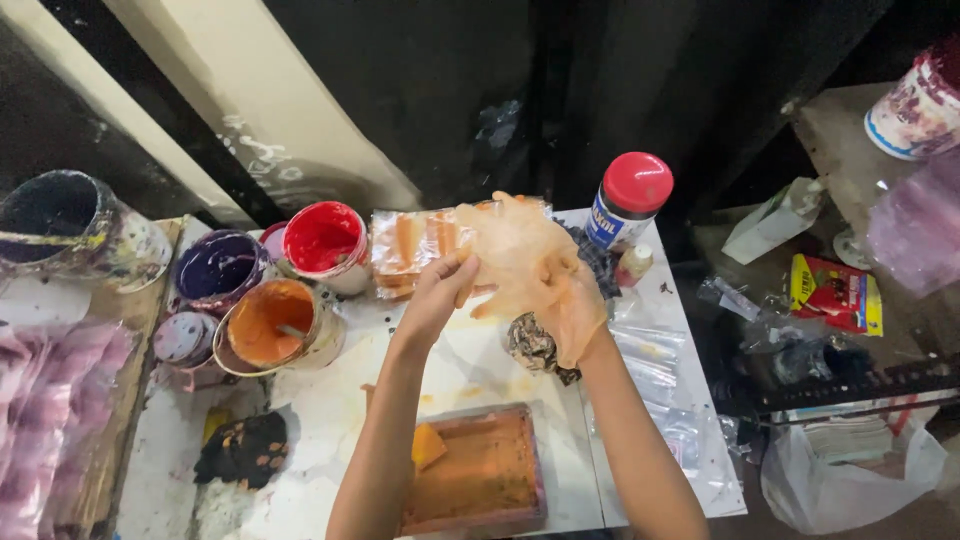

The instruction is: Preparing screen printing materials by organizing plastic sheets and applying liquid to a frame with a sponge.

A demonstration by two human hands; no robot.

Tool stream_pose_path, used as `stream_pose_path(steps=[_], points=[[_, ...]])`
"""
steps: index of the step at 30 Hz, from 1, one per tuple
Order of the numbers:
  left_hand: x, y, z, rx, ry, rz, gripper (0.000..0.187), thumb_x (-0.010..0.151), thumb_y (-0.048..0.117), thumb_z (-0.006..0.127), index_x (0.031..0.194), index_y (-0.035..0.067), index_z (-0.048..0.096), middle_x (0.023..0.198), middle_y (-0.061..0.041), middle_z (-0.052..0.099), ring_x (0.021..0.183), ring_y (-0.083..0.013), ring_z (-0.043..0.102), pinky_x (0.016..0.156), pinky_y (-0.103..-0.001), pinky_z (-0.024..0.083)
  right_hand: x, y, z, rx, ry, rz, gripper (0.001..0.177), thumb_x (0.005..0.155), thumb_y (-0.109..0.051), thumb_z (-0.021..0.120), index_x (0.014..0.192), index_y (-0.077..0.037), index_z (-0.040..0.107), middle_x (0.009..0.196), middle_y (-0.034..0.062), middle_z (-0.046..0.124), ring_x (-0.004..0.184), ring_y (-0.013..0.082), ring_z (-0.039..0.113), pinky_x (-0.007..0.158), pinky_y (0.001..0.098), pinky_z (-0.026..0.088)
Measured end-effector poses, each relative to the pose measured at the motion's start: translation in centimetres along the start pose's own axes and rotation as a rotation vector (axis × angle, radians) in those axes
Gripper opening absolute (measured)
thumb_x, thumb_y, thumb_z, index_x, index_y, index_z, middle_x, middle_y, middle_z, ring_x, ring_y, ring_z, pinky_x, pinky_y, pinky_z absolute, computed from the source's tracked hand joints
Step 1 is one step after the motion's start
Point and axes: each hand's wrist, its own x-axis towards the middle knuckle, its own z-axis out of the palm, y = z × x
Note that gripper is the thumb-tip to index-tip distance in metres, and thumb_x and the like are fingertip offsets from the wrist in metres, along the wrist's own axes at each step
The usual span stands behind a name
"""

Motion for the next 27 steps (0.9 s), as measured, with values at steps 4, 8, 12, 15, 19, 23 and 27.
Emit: stream_pose_path(steps=[4, 8, 12, 15, 19, 23, 27], points=[[2.3, -1.3, -0.3, -0.096, -0.051, -0.099, 0.035, 0.103, 0.034, 0.061, 0.118, 0.003, 0.061, 0.092, -0.008, 0.058, 0.076, -0.0191, 0.062, 0.07, -0.028, 0.048, 0.3, -2.6, 1.9, 0.062, 0.0, 0.079, 0.015, 0.099, -0.01, 0.069, 0.087, -0.003, 0.071, 0.087, 0.0117, 0.072, 0.077, 0.0189, 0.069, 0.065, 0.0351, 0.06], [2.0, 3.4, 0.7, -0.2, -0.056, -0.225, 0.049, 0.101, 0.047, 0.062, 0.128, 0.012, 0.04, 0.109, -0.001, 0.048, 0.102, -0.0295, 0.07, 0.086, -0.036, 0.057, 1.9, -2.9, 2.8, 0.085, 0.038, 0.06, 0.008, 0.096, -0.005, 0.071, 0.088, -0.002, 0.071, 0.085, 0.0133, 0.071, 0.075, 0.021, 0.07, 0.064, 0.0386, 0.061], [5.2, 2.3, -2.9, -0.05, -0.153, -0.025, 0.047, 0.096, 0.018, 0.072, 0.127, 0.006, 0.04, 0.111, -0.016, 0.067, 0.092, -0.0268, 0.072, 0.072, -0.034, 0.061, 4.9, -0.8, -0.1, 0.138, -0.043, -0.044, 0.013, 0.082, 0.01, 0.069, 0.081, -0.001, 0.062, 0.084, 0.0069, 0.064, 0.078, 0.014, 0.065, 0.062, 0.032, 0.058], [4.1, 3.3, -3.9, -0.053, -0.065, -0.042, 0.045, 0.089, 0.0, 0.076, 0.116, 0.008, 0.041, 0.099, -0.009, 0.066, 0.081, -0.0219, 0.071, 0.064, -0.034, 0.062, 5.3, 1.0, -1.0, 0.122, 0.02, 0.057, 0.01, 0.099, -0.007, 0.067, 0.089, -0.009, 0.065, 0.084, 0.0015, 0.065, 0.081, 0.0065, 0.065, 0.07, 0.022, 0.057], [1.4, 7.3, -2.9, 0.086, -0.069, -0.035, 0.039, 0.093, 0.005, 0.07, 0.118, 0.015, 0.042, 0.105, -0.009, 0.067, 0.083, -0.0168, 0.07, 0.067, -0.031, 0.062, 4.9, 3.1, -0.2, 0.1, 0.016, 0.055, 0.006, 0.099, -0.007, 0.067, 0.101, -0.002, 0.07, 0.085, 0.0114, 0.069, 0.073, 0.0222, 0.069, 0.068, 0.0408, 0.062], [0.7, 4.9, -5.3, 0.144, -0.075, 0.028, 0.055, 0.092, -0.003, 0.068, 0.137, 0.014, 0.042, 0.096, -0.01, 0.067, 0.08, -0.0157, 0.071, 0.067, -0.027, 0.064, 7.1, 10.4, -3.8, 0.035, 0.014, 0.009, 0.009, 0.096, -0.008, 0.072, 0.102, -0.001, 0.071, 0.088, 0.0154, 0.072, 0.075, 0.0226, 0.072, 0.067, 0.044, 0.064], [-0.5, 4.8, -6.2, 0.203, -0.037, 0.09, 0.06, 0.09, -0.006, 0.067, 0.141, 0.009, 0.038, 0.09, -0.014, 0.068, 0.059, -0.0158, 0.066, 0.06, -0.029, 0.062, 4.2, 7.3, -0.1, -0.087, 0.147, 0.024, 0.007, 0.093, -0.012, 0.077, 0.09, -0.009, 0.072, 0.079, 0.0054, 0.068, 0.072, 0.0153, 0.067, 0.07, 0.0343, 0.061]])
